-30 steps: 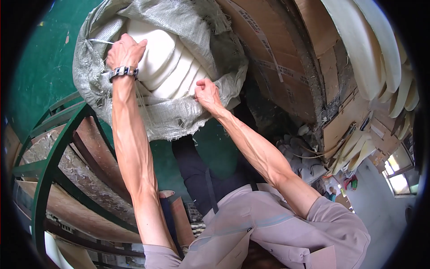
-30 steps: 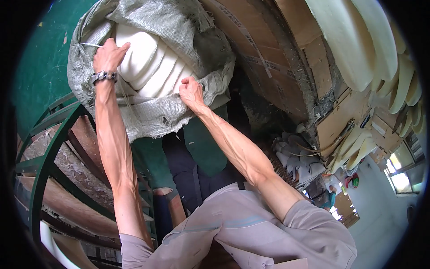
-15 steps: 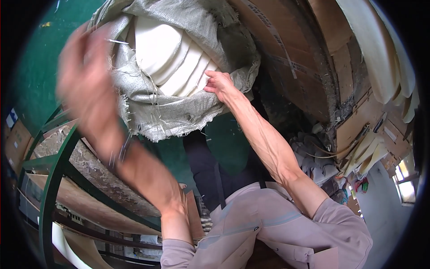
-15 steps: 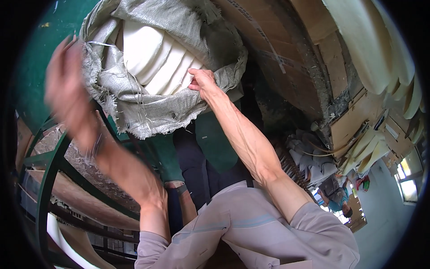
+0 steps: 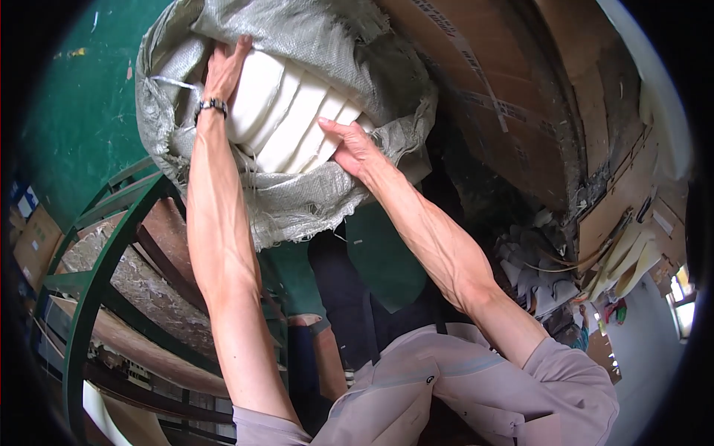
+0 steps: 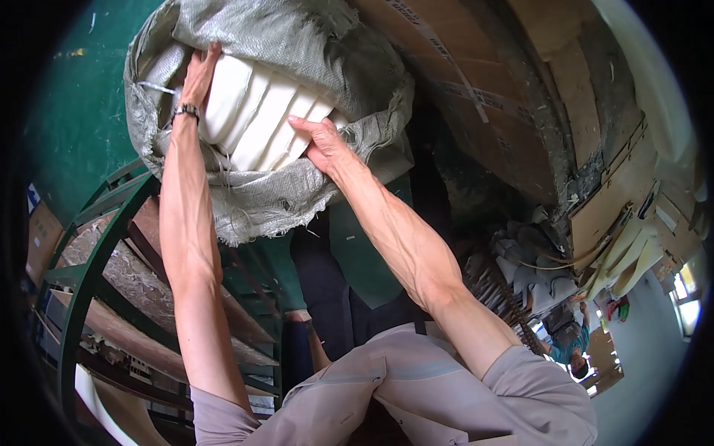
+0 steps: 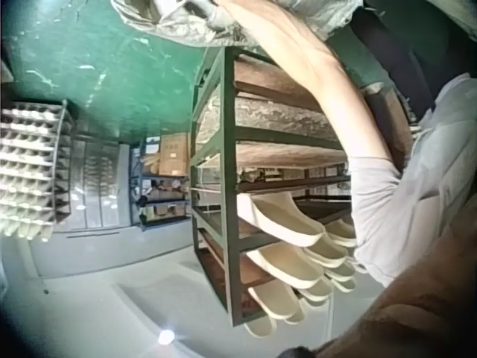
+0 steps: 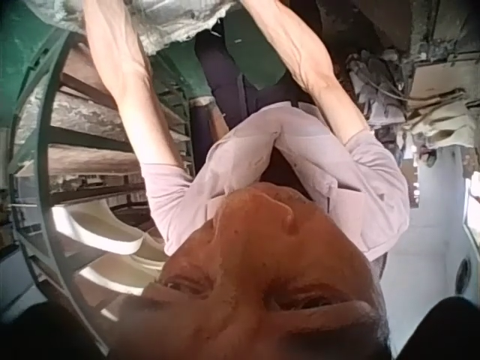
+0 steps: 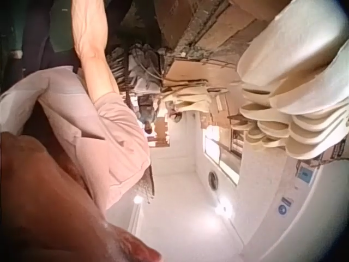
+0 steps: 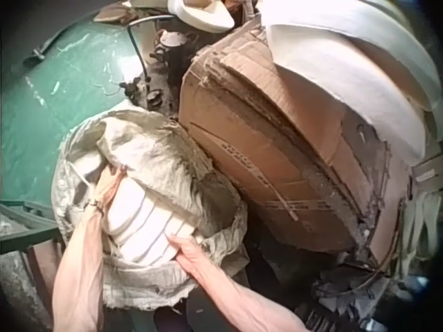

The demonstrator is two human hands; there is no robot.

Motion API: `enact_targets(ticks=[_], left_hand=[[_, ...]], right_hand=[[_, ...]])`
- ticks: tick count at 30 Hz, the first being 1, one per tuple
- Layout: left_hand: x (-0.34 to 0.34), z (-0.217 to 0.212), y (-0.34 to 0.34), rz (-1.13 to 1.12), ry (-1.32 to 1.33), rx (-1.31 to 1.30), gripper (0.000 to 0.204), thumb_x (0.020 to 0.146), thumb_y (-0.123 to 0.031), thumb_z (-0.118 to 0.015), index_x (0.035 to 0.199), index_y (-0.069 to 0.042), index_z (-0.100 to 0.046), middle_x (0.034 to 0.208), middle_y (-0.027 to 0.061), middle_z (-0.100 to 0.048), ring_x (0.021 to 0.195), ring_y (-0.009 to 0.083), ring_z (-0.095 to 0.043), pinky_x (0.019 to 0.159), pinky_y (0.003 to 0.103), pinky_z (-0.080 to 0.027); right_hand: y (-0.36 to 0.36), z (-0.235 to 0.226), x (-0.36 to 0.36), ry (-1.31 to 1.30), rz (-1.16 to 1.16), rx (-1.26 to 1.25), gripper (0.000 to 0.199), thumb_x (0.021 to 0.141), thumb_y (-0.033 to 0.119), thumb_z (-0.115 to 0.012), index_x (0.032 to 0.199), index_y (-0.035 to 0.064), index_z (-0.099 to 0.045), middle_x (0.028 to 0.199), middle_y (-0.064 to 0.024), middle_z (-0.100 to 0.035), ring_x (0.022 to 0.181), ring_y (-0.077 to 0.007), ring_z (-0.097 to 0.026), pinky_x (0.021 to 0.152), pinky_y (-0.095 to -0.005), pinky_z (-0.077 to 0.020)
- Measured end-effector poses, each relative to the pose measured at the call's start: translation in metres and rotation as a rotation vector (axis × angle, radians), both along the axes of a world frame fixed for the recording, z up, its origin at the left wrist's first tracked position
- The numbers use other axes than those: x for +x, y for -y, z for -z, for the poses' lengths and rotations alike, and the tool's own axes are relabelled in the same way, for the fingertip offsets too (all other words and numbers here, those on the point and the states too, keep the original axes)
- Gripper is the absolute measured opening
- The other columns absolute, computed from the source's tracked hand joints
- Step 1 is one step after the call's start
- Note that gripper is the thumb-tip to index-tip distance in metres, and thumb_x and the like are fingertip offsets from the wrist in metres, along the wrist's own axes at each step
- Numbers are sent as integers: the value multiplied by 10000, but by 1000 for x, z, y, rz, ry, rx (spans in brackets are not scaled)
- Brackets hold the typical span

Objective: Retrieving foam inserts from a bag, stacking them on a workbench, and using a handheld air or spray nozzle on them.

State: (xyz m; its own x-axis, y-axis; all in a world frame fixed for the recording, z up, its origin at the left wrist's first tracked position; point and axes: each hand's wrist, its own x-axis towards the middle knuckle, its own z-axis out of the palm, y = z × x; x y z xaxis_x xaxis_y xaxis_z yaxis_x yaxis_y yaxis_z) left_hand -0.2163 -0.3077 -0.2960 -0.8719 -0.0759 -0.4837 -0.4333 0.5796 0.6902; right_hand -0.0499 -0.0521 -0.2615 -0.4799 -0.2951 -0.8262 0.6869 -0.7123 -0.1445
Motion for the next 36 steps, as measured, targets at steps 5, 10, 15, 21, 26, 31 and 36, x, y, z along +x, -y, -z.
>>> enact_targets(ticks=[5, 10, 15, 21, 26, 31, 36], left_hand=[[35, -33, 2, 39, -112, -80, 1002, 925, -831, -292, 1329, 59, -513, 1235, 346, -576, 1175, 450, -557, 1006, 481, -405], [61, -147, -7, -48, -119, 76, 1164, 826, -940, -263, 1396, 54, -467, 1268, 227, -585, 1203, 340, -528, 1078, 423, -372], [98, -283, -10, -200, 215, 288, 1221, 790, -954, -301, 1509, 28, -379, 1448, 207, -499, 1271, 294, -533, 1069, 411, -447], [211, -390, -110, -565, 228, 926, 1105, 869, -868, -314, 1568, -13, -276, 1552, 223, -404, 1345, 368, -512, 1098, 472, -467], [334, -428, -186, -798, -22, 1200, 1118, 859, -880, -307, 1582, -30, -244, 1570, 223, -373, 1378, 381, -468, 1132, 523, -425], [387, -434, -264, -834, -289, 1501, 1117, 849, -882, -343, 1569, -30, -289, 1559, 204, -402, 1372, 358, -468, 1146, 509, -400], [401, -420, -304, -689, -699, 2002, 1002, 899, -736, -530, 1585, -57, -261, 1554, 186, -414, 1388, 342, -455, 1084, 493, -469]], right_hand=[[4, -46, 7, -69, -89, 195, 435, 800, 54, -800, 1175, -71, -619, 1078, -139, -708, 952, -244, -713, 829, -369, -606], [-8, -121, 13, -141, -160, 229, 424, 769, 125, -845, 1089, -86, -663, 1022, -155, -729, 917, -201, -703, 858, -326, -562], [-32, -237, 20, -400, -425, 305, 512, 819, 326, -808, 1069, -110, -708, 953, -175, -752, 870, -218, -715, 815, -329, -560], [-126, -371, 39, -729, -863, 658, 574, 801, 464, -750, 1004, -72, -733, 823, -213, -739, 766, -320, -742, 749, -399, -575], [-183, -454, 73, -1150, -1170, 835, 495, 808, 432, -753, 864, -58, -712, 659, -198, -672, 624, -336, -698, 623, -402, -558], [-230, -531, 96, -1508, -1153, 943, 395, 821, 319, -772, 972, -24, -649, 714, -183, -664, 646, -342, -669, 622, -416, -537], [-269, -595, 144, -1717, -1149, 1228, 519, 759, 211, -826, 1173, -13, -609, 1121, -187, -673, 969, -323, -679, 772, -408, -559]])
